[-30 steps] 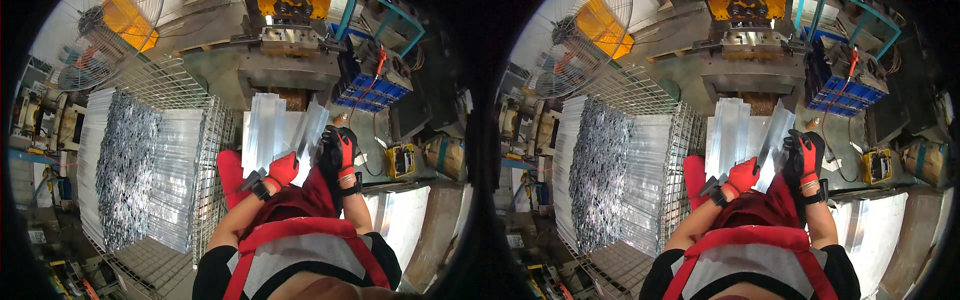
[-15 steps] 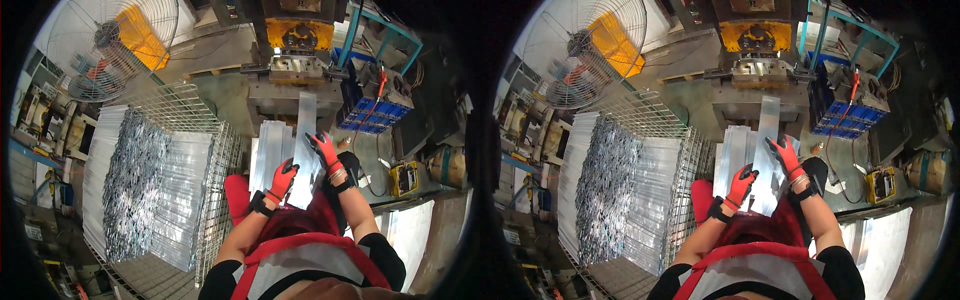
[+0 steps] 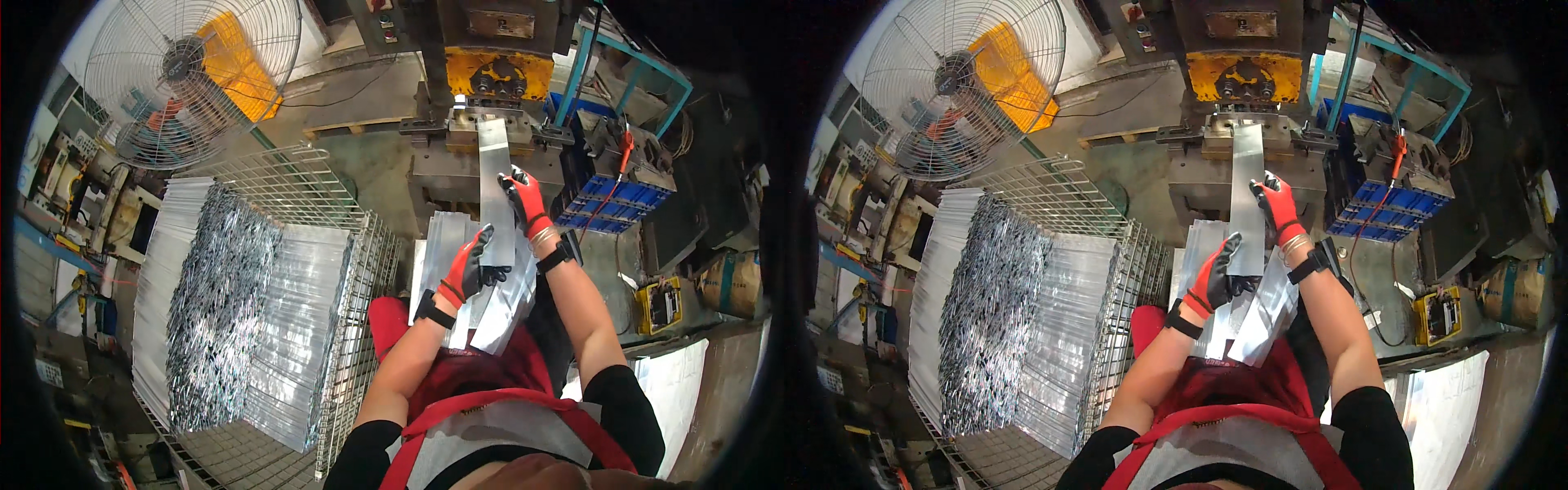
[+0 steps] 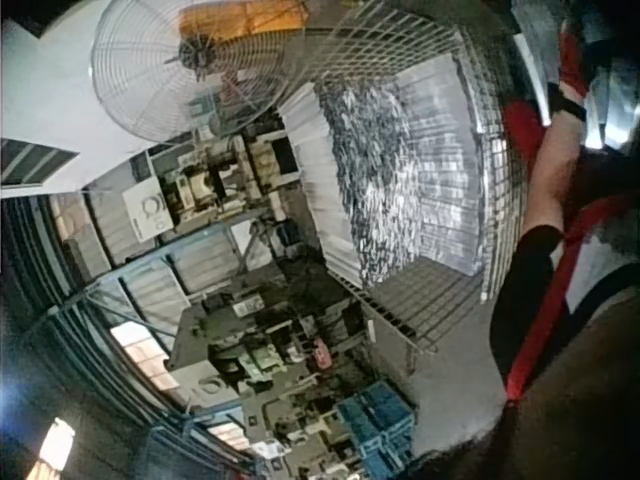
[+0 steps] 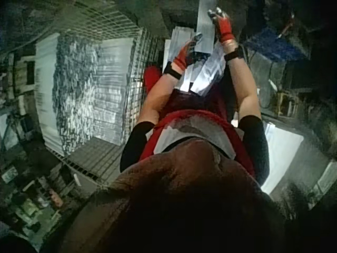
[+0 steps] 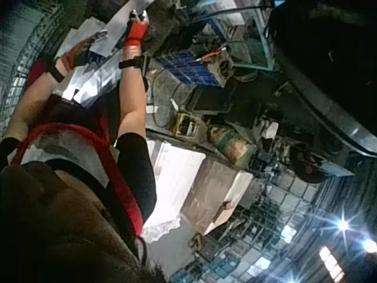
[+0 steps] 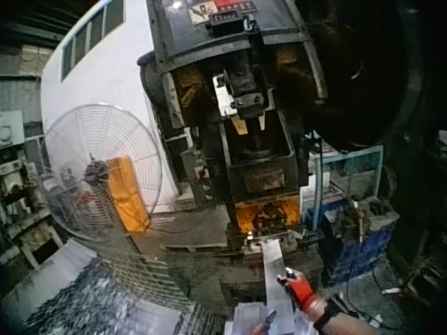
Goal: Placing metal sheets into a press machine for stamping and stacking the finished parts into a crate.
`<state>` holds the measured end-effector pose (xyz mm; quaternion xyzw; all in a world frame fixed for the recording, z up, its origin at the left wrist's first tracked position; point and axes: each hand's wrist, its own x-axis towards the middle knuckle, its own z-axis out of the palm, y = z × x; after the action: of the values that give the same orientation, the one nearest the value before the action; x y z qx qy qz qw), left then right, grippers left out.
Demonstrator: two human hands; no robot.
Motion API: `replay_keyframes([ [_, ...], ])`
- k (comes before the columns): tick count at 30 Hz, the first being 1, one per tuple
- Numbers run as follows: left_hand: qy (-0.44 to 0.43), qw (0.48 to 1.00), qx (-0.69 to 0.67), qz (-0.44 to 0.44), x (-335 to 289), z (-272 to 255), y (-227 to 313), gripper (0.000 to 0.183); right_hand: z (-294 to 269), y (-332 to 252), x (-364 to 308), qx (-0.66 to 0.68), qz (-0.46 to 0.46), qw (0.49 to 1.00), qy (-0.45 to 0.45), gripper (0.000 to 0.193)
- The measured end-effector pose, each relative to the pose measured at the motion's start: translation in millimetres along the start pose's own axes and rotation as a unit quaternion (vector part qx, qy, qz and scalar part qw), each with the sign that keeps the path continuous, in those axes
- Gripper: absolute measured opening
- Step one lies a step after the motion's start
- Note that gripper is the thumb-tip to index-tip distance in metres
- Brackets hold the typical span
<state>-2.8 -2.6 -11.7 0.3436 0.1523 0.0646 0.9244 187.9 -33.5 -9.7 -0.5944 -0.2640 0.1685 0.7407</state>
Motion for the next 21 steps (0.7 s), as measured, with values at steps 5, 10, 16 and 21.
replay_keyframes([
  [5, -0.040, 0.998, -0.020, -0.037, 17.7, -7.3, 1.1, 0.038, 6.1, -3.4, 0.8, 0.123, 0.091, 0.988, -0.012, 0.004],
  [10, -0.026, 0.999, -0.031, -0.032, 18.9, 3.1, 0.8, 0.032, -1.9, -10.2, 2.1, 0.050, 0.079, 0.996, 0.000, 0.002],
  [16, 0.004, 1.000, -0.009, -0.022, 17.6, 8.4, 4.9, 0.031, 5.4, -11.9, 0.9, 0.089, 0.093, 0.992, 0.014, 0.006],
  [21, 0.001, 1.000, 0.014, -0.025, 10.1, 18.9, 12.4, 0.032, 0.0, -9.5, 4.5, 0.045, 0.077, 0.996, 0.003, 0.008],
])
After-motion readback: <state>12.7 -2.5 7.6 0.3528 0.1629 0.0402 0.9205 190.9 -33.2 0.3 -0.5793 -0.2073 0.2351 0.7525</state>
